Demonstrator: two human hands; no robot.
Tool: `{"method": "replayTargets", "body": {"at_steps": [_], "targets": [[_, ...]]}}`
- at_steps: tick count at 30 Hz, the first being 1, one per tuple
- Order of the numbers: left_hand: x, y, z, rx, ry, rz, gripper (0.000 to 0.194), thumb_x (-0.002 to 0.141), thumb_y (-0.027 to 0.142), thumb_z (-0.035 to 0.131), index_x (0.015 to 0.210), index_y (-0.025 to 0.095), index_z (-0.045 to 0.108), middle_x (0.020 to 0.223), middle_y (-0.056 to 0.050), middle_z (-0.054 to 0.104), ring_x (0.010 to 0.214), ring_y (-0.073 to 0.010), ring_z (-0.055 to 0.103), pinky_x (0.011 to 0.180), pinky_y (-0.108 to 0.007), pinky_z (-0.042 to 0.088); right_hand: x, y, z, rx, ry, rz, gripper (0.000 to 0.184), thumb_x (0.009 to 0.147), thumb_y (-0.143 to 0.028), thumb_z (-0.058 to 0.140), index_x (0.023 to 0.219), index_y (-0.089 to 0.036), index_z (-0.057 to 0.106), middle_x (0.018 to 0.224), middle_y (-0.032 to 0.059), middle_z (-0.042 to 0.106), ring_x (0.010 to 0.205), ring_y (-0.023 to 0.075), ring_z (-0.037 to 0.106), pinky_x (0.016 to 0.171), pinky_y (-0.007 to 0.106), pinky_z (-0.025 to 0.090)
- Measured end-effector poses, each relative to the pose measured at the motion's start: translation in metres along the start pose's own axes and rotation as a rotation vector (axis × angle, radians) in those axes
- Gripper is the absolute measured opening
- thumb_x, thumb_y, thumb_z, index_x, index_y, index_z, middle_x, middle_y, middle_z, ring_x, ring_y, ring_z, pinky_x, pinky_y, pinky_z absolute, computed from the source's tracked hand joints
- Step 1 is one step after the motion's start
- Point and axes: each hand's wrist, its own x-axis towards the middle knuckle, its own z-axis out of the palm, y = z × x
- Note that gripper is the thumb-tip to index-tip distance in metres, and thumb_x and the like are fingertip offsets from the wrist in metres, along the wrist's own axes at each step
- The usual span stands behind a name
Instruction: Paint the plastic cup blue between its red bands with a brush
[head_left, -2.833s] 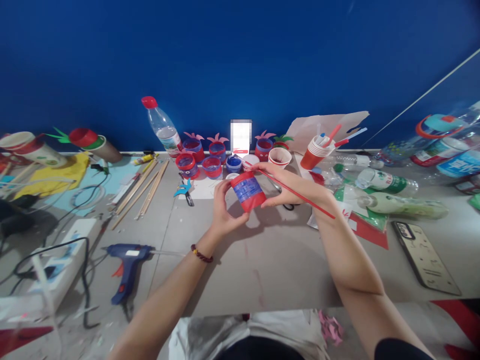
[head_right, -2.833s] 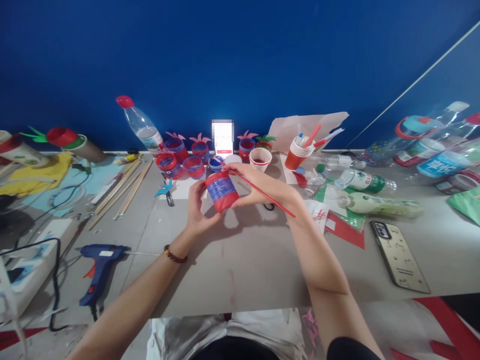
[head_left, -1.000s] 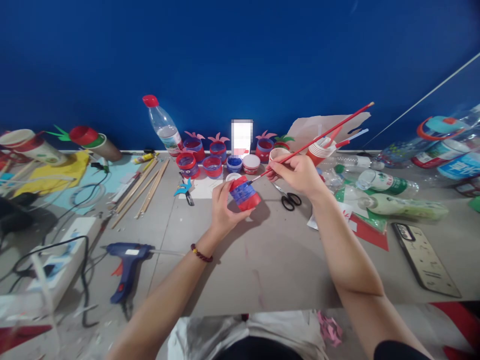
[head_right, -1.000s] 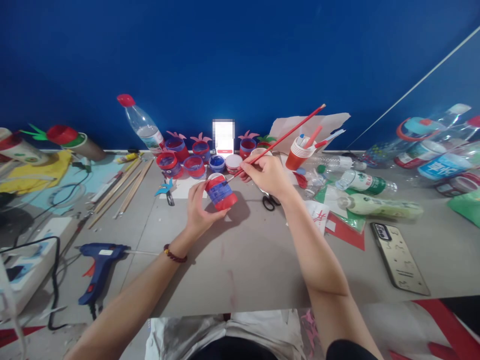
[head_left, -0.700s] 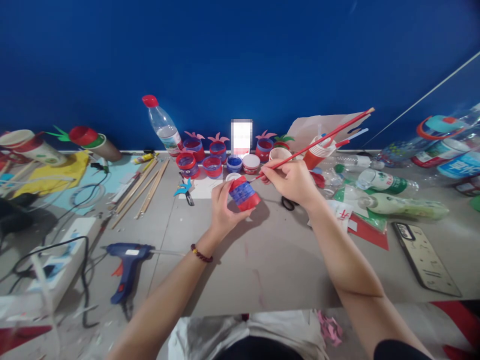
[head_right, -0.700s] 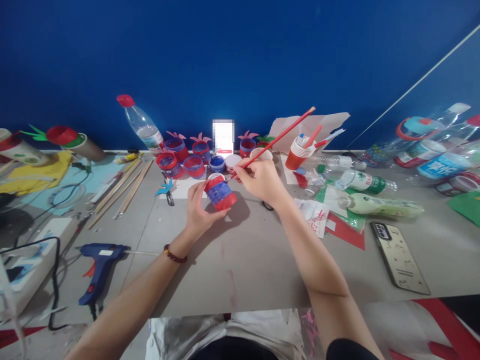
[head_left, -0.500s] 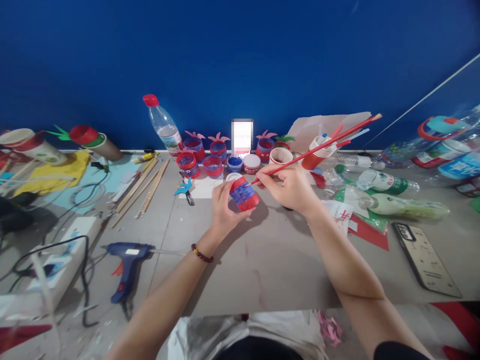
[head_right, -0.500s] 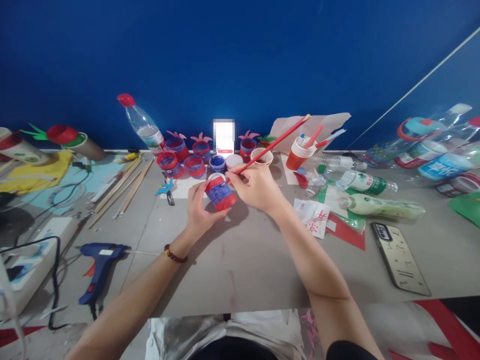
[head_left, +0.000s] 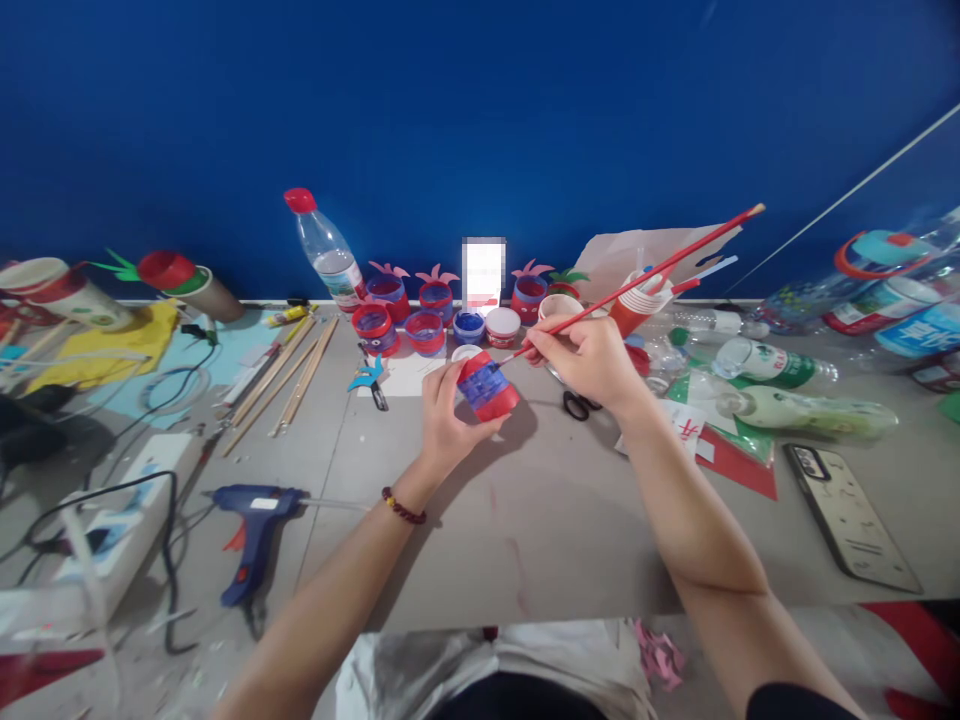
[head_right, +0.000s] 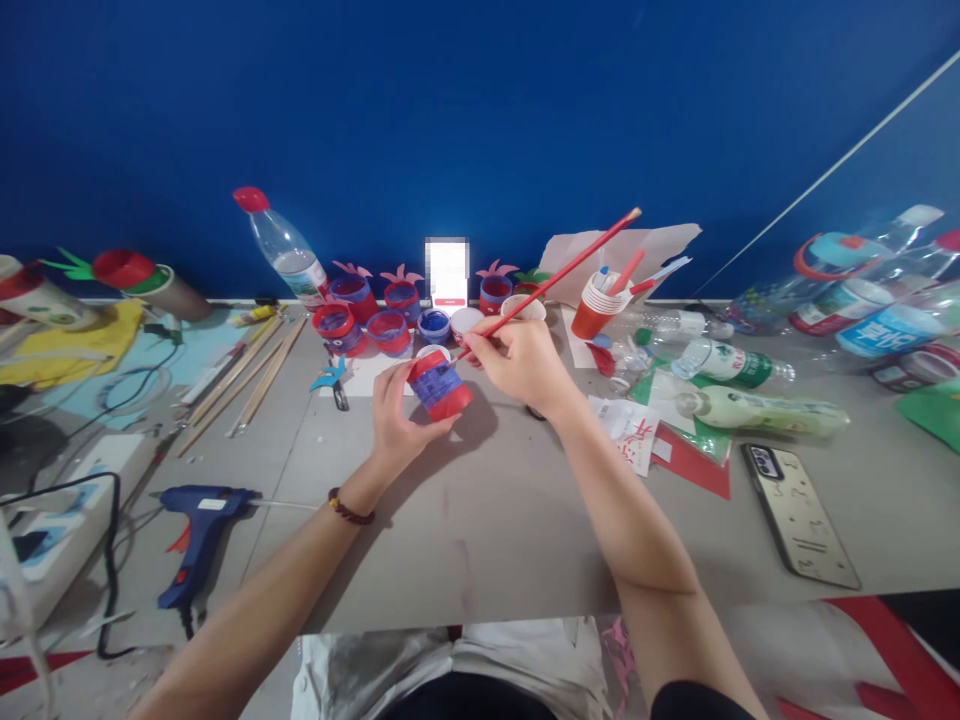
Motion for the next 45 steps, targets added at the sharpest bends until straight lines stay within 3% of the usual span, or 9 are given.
{"method": "replayTargets", "body": {"at_steps": [6, 15, 22, 27, 37, 45], "targets": [[0.001, 0.001, 0.0, 0.006, 0.001, 0.0, 0.084, 0.066, 0.054, 0.081, 0.134, 0.019, 0.045, 0.118, -0.012, 0.057, 0.11, -0.0282, 0.054, 0.097, -0.046, 0.048, 0.004, 0.014, -0.003, -0.133, 0.056, -0.045, 0.023, 0.087, -0.03, 0.062, 0.071, -0.019, 0.073, 0.083, 0.008, 0.076, 0.083, 0.0252, 0.072, 0.072, 0.039, 0.06], [0.0, -0.002, 0.001, 0.061, -0.03, -0.002, 0.087, 0.066, 0.058, 0.08, 0.136, 0.022, 0.042, 0.12, -0.013, 0.055, 0.11, -0.0302, 0.054, 0.096, -0.048, 0.047, -0.007, -0.009, 0.01, -0.131, -0.039, -0.19, 0.026, 0.091, -0.026, 0.056, 0.072, -0.019, 0.072, 0.081, 0.0058, 0.076, 0.072, 0.0195, 0.069, 0.069, 0.035, 0.059], [0.0, 0.001, 0.0, 0.067, -0.029, 0.018, 0.085, 0.067, 0.058, 0.079, 0.135, 0.021, 0.044, 0.119, -0.013, 0.056, 0.109, -0.0293, 0.054, 0.096, -0.047, 0.047, -0.011, -0.014, 0.011, -0.04, -0.097, -0.177, 0.025, 0.09, -0.027, 0.056, 0.073, -0.017, 0.071, 0.083, 0.0071, 0.076, 0.069, 0.0176, 0.069, 0.063, 0.031, 0.057], [0.0, 0.0, 0.0, 0.044, -0.045, 0.004, 0.089, 0.064, 0.054, 0.082, 0.136, 0.021, 0.042, 0.12, -0.013, 0.056, 0.11, -0.0293, 0.054, 0.096, -0.047, 0.047, -0.006, -0.014, 0.007, -0.027, -0.049, -0.1, 0.023, 0.088, -0.025, 0.059, 0.07, -0.017, 0.072, 0.078, 0.0063, 0.075, 0.068, 0.0177, 0.069, 0.063, 0.032, 0.058], [0.0, 0.0, -0.001, 0.046, -0.05, 0.003, 0.088, 0.065, 0.056, 0.081, 0.136, 0.021, 0.042, 0.12, -0.013, 0.056, 0.11, -0.0301, 0.054, 0.097, -0.049, 0.047, 0.004, 0.016, -0.007, -0.106, 0.036, -0.052, 0.024, 0.088, -0.032, 0.062, 0.072, -0.019, 0.074, 0.082, 0.0078, 0.076, 0.076, 0.0236, 0.073, 0.069, 0.039, 0.06], [0.001, 0.0, -0.001, 0.033, -0.035, 0.018, 0.086, 0.068, 0.059, 0.078, 0.137, 0.022, 0.041, 0.12, -0.013, 0.056, 0.111, -0.0292, 0.054, 0.097, -0.048, 0.047, -0.006, -0.011, 0.001, -0.145, -0.019, -0.152, 0.026, 0.09, -0.024, 0.056, 0.069, -0.019, 0.071, 0.078, 0.0058, 0.076, 0.071, 0.0202, 0.07, 0.066, 0.035, 0.058]]}}
